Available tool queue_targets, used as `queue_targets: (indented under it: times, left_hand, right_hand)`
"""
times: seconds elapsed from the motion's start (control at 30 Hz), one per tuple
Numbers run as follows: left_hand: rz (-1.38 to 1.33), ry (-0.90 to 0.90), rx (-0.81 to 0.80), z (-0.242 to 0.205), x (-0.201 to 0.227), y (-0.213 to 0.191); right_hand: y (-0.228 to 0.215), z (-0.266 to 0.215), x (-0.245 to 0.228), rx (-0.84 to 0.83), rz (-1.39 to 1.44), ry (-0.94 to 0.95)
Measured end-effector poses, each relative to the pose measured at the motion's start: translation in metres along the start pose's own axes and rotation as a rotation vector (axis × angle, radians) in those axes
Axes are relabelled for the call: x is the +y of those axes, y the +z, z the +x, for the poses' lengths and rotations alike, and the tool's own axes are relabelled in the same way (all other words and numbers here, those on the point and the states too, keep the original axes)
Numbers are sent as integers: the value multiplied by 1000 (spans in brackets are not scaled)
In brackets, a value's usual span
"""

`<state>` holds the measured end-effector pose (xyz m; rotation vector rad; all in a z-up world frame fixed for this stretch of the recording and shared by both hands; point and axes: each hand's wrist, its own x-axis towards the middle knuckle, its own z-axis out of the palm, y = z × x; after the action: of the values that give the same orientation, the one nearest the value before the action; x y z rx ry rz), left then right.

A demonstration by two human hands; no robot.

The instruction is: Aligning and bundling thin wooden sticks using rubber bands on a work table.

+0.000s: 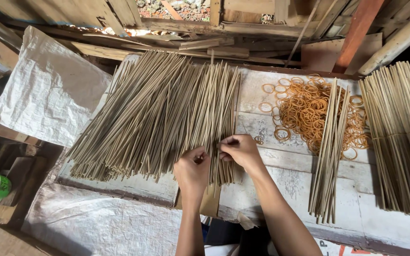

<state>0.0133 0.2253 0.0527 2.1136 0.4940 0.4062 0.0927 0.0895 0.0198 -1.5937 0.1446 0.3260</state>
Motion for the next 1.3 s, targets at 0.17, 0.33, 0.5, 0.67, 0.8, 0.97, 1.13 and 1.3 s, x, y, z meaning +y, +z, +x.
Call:
queue_targets:
  times: [0.17,0.33,0.5,0.67,0.8,0.97,1.13,1.3]
  left_hand:
    - [-292,25,-112,-13,21,25]
    - [-489,132,-291,-42,36,78]
    - [-630,152,-567,-86,46,150]
    - [-557,180,-665,-119,58,205]
    - [-430,210,-661,-127,69,217]
    - [-379,230,-643,-128,69,222]
    - [-388,272,-559,-105,64,186]
    - [-35,287,-147,-52,50,90]
  right_hand:
    - [-33,-31,-8,-20,52,-36]
    - [-98,-69,-6,136,102,-48]
    - [-185,-86,33,360,76,-86]
    - [-238,-87,51,573,-41,-72]
    - [-255,-89,59,684,-256,-22]
    - [-257,-85,73,736,-551,36]
    - [-225,-102,34,739,-553,-76]
    - [-166,-86,19,486,-360,-387]
